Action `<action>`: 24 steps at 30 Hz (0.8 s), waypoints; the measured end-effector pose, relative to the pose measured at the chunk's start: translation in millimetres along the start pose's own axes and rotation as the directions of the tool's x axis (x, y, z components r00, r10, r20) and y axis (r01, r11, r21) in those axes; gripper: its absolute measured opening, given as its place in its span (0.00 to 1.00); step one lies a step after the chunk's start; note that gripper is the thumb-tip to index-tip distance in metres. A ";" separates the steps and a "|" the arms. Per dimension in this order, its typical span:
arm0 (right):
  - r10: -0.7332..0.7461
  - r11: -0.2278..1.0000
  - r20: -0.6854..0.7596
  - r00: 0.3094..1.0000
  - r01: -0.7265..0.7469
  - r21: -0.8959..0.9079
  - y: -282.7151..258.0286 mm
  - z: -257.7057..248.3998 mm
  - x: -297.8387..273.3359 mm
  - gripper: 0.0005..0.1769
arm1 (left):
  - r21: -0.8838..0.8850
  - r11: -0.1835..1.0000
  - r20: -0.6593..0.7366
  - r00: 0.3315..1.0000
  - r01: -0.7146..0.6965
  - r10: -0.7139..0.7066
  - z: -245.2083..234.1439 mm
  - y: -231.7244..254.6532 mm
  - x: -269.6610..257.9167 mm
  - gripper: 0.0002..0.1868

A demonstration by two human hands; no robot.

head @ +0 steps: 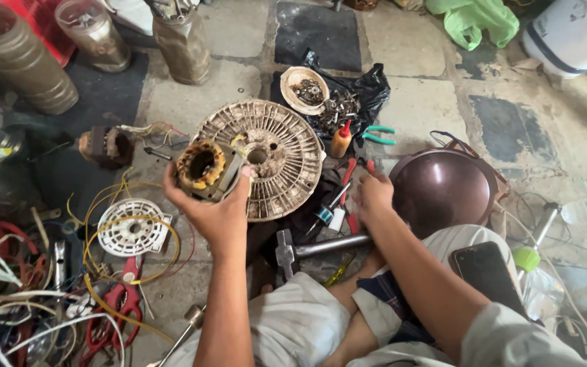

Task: The person disassembles a small electric motor, removes a bearing, and then reassembles it. They use a hammer, screwdriver, and pliers to manipulate the motor components and apply lubricant.

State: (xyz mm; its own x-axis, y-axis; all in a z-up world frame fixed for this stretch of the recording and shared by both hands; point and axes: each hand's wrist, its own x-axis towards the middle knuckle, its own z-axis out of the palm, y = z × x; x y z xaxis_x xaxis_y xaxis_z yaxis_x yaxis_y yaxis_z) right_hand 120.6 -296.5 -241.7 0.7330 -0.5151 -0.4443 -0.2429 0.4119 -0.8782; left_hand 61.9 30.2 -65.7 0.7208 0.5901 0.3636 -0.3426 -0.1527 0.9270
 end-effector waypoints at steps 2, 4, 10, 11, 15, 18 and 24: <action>-0.299 0.854 -0.027 0.954 0.255 -0.454 1.5 20.5 38.3 0.29 | 0.032 0.999 -0.006 1.000 -0.019 0.019 0.4 3.0 2.0 0.54; -0.574 0.597 0.220 0.788 0.588 -0.546 -5.1 35.1 68.4 0.41 | 0.036 0.999 0.005 1.000 -0.019 0.019 -0.1 6.4 2.1 0.54; -0.310 0.347 0.353 0.883 0.450 -0.823 -34.8 61.5 97.9 0.44 | 0.012 0.999 0.009 0.999 0.044 -0.044 2.5 12.3 5.6 0.55; -0.313 0.364 0.346 0.885 0.448 -0.817 -37.0 63.1 98.0 0.43 | 0.006 0.999 0.007 0.999 0.047 -0.047 3.5 11.4 5.9 0.55; -0.391 0.396 0.304 0.869 0.457 -0.796 -40.5 69.9 79.3 0.36 | -0.056 0.994 0.001 0.996 0.089 -0.089 2.7 6.3 7.5 0.54; -0.581 0.449 0.215 0.785 0.529 -0.720 -61.7 74.7 45.3 0.35 | -0.113 0.990 0.008 0.997 0.082 -0.082 4.6 4.4 11.1 0.54; -0.330 0.609 0.210 0.920 0.377 -0.698 -86.7 37.0 -92.2 0.31 | -0.040 0.999 0.031 0.999 -0.008 0.009 2.7 5.2 6.7 0.55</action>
State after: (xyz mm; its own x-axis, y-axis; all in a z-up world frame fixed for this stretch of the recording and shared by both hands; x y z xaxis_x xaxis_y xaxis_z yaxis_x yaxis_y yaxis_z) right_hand 97.6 -256.9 -118.0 0.8882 -0.4519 -0.0823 -0.3146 -0.4679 -0.8259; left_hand 66.6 31.2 -58.2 0.7358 0.5641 0.3746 -0.3719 -0.1257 0.9197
